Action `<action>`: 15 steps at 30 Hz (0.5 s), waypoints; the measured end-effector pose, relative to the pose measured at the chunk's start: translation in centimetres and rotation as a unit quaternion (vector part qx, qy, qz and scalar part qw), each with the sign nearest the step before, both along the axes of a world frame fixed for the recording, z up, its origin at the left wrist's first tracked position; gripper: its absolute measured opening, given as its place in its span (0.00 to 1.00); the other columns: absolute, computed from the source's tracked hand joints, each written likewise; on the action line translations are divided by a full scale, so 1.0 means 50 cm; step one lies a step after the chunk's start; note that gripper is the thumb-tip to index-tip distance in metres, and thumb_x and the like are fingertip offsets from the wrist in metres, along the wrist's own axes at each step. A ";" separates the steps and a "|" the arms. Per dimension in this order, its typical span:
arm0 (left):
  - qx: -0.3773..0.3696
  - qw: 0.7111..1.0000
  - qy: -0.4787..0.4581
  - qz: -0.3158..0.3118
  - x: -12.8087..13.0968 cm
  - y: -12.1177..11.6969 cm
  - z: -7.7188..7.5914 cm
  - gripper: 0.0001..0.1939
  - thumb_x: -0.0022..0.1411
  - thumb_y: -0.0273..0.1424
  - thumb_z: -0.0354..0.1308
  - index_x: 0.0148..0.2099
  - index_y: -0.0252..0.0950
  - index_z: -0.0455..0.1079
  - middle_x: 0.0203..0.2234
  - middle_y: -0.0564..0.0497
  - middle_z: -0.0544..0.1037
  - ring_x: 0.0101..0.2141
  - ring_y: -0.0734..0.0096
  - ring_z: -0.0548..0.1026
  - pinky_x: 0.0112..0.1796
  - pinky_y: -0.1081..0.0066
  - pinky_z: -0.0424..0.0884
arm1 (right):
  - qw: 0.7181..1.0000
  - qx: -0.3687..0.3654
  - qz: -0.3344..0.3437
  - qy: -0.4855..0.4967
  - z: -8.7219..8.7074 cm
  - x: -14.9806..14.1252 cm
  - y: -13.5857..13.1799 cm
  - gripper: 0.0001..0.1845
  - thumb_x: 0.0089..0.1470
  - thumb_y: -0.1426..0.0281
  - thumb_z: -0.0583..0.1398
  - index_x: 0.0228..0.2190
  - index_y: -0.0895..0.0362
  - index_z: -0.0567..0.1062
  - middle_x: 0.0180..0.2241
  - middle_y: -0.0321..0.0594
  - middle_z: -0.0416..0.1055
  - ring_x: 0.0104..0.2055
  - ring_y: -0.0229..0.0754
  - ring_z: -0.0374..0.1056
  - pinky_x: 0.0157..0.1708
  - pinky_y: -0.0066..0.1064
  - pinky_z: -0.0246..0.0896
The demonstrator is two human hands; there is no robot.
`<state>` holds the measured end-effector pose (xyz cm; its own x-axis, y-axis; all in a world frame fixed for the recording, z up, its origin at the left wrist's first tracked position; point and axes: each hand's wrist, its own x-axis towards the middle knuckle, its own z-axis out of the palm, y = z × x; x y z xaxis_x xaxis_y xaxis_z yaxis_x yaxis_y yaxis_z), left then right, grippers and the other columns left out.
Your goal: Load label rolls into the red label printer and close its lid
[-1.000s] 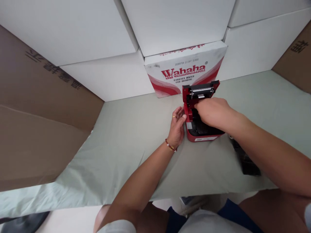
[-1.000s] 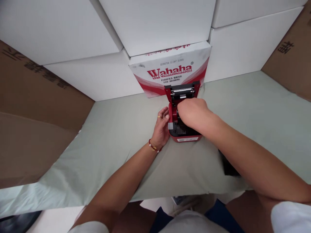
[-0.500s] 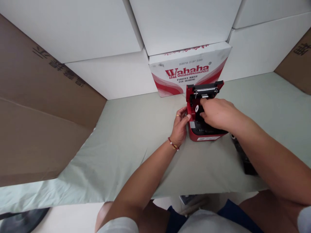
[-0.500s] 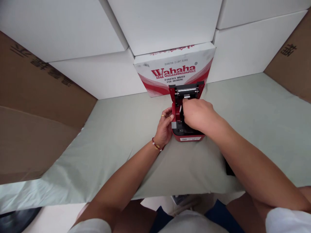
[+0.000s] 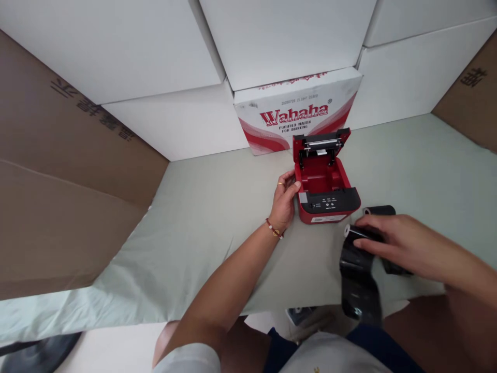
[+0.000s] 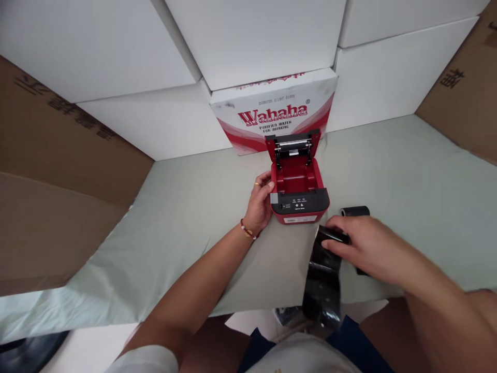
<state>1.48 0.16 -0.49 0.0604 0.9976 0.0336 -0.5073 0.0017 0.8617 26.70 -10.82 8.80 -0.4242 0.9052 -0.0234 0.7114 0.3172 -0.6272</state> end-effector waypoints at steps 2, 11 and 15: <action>0.001 1.000 0.006 0.003 -0.001 0.000 0.000 0.28 0.57 0.46 0.74 0.55 0.43 0.72 0.58 0.47 0.78 0.62 0.56 0.74 0.66 0.54 0.67 | 0.998 0.063 -0.019 0.006 -0.045 -0.018 -0.008 0.15 0.66 0.56 0.62 0.46 0.49 0.84 0.42 0.41 0.86 0.37 0.51 0.83 0.33 0.39 0.80; 0.006 1.000 0.006 0.004 0.002 -0.001 -0.001 0.27 0.57 0.47 0.74 0.54 0.43 0.72 0.58 0.48 0.78 0.62 0.57 0.74 0.66 0.54 0.66 | 0.959 0.228 -0.116 -0.125 -0.092 0.127 0.024 0.14 0.66 0.63 0.59 0.48 0.45 0.82 0.49 0.49 0.84 0.41 0.62 0.79 0.37 0.55 0.74; 0.009 1.000 -0.003 0.009 0.003 0.003 -0.006 0.28 0.56 0.47 0.75 0.54 0.42 0.72 0.56 0.47 0.79 0.59 0.58 0.76 0.65 0.54 0.67 | 0.970 0.196 -0.066 -0.125 -0.141 0.159 0.070 0.18 0.64 0.60 0.60 0.50 0.48 0.83 0.45 0.50 0.84 0.42 0.62 0.79 0.41 0.55 0.76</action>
<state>1.66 0.33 -0.79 0.0419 0.9977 0.0526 -0.5121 -0.0237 0.8586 34.65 -7.33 1.76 -0.3288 0.9113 0.2477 0.8763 0.3922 -0.2798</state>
